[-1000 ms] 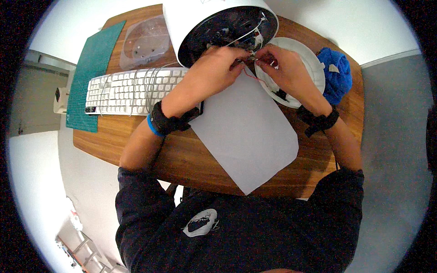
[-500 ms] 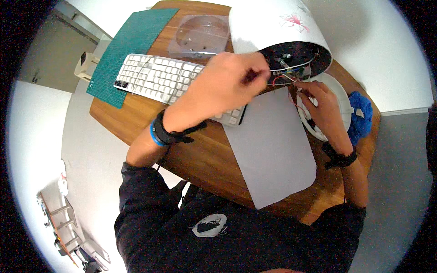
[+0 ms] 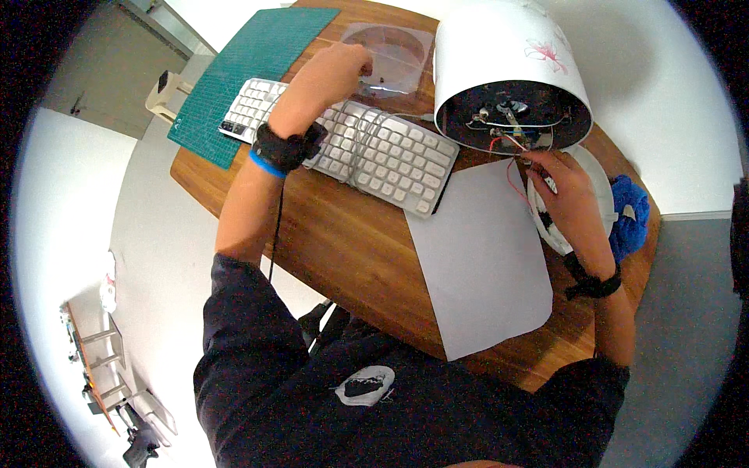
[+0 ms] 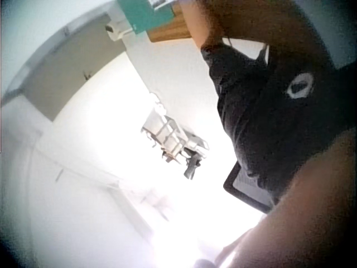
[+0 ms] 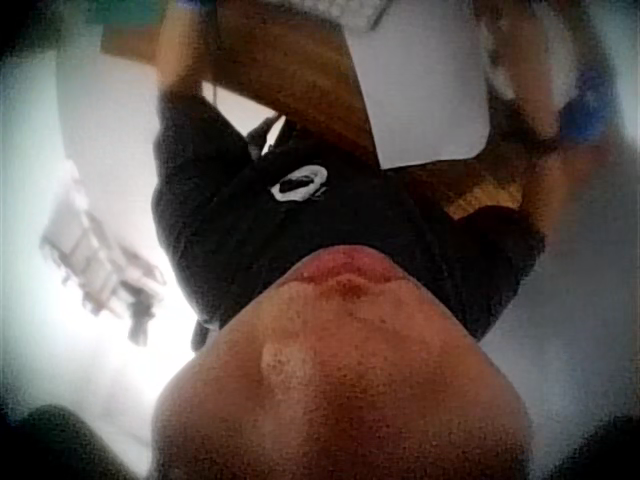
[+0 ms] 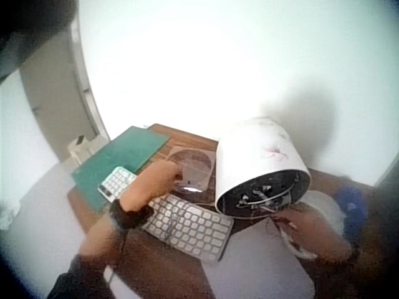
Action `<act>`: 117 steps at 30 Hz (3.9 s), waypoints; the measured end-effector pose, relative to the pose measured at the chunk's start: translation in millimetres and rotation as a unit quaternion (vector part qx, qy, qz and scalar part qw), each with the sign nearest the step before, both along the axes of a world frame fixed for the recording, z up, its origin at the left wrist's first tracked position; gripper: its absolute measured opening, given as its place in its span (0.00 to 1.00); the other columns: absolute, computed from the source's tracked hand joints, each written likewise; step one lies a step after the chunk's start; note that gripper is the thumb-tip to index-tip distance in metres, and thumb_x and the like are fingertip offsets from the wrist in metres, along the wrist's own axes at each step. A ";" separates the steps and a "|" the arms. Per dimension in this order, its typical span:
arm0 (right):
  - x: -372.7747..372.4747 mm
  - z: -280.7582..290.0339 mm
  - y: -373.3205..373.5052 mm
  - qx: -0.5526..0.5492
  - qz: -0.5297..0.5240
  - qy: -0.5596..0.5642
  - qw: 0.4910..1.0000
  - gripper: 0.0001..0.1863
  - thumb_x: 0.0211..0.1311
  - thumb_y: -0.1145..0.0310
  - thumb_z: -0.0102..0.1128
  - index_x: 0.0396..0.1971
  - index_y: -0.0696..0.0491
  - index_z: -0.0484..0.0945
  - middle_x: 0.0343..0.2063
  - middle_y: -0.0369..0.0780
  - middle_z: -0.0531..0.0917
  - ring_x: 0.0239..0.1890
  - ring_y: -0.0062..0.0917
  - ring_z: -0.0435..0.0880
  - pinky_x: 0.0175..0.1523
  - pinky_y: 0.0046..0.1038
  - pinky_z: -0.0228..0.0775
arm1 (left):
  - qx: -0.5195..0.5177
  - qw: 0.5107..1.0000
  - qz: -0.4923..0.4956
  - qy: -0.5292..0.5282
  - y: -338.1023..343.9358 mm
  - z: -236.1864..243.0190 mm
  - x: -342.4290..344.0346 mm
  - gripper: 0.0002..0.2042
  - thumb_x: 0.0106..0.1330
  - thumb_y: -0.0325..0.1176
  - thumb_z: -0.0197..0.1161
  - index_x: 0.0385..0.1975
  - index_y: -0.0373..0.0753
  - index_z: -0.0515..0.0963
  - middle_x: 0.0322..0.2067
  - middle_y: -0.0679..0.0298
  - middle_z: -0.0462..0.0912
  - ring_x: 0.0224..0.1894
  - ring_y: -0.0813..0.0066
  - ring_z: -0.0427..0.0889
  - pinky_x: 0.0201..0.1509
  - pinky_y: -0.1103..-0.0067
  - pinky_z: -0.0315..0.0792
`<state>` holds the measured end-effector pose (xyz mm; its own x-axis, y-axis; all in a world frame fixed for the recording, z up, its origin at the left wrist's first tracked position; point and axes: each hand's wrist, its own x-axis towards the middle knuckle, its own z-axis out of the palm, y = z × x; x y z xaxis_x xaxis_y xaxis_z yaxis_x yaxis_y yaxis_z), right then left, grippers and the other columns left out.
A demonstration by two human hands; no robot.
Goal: The person repairs a white dome-shaped electronic device by connecting internal wires and tightening screws with a screwdriver. They then reassemble the device by fitting the cover back on and wipe the exterior with a blue cloth.
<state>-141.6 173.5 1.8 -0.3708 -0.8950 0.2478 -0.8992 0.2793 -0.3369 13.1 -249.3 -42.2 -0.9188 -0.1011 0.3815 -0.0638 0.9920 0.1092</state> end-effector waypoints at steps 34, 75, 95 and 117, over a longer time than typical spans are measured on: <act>-1.1 6.4 5.4 0.031 0.008 -0.025 0.999 0.16 0.70 0.71 0.63 0.57 0.51 0.83 0.44 0.50 0.86 0.49 0.49 0.84 0.55 0.45 0.78 | 0.239 0.968 -0.076 -0.028 28.7 38.6 -13.7 0.12 0.58 0.27 0.75 0.42 0.36 0.89 0.34 0.58 0.89 0.37 0.66 0.89 0.43 0.73 0.82; -0.4 -4.3 61.3 -0.145 0.044 -0.167 0.974 0.08 0.62 0.71 0.73 0.39 0.55 0.84 0.35 0.43 0.88 0.37 0.34 0.89 0.42 0.34 0.80 | 0.445 0.858 -0.236 -0.095 259.0 50.5 -42.7 0.07 0.60 0.26 0.80 0.33 0.37 0.86 0.32 0.69 0.88 0.34 0.85 0.86 0.39 0.83 0.81; 2.1 -1.0 55.8 -0.124 0.062 -0.170 0.976 0.10 0.62 0.70 0.73 0.41 0.55 0.84 0.35 0.43 0.89 0.38 0.36 0.90 0.43 0.35 0.82 | 0.428 0.869 -0.235 -0.079 257.0 39.1 -43.4 0.09 0.59 0.26 0.82 0.31 0.37 0.85 0.30 0.70 0.85 0.32 0.86 0.82 0.35 0.83 0.77; -11.8 1.9 58.5 -0.134 -0.019 -0.139 0.981 0.09 0.70 0.68 0.68 0.47 0.51 0.87 0.40 0.40 0.89 0.39 0.32 0.89 0.43 0.31 0.82 | 0.444 0.871 -0.206 -0.040 246.8 37.3 -41.3 0.06 0.69 0.27 0.74 0.41 0.34 0.87 0.38 0.66 0.90 0.39 0.83 0.86 0.45 0.82 0.82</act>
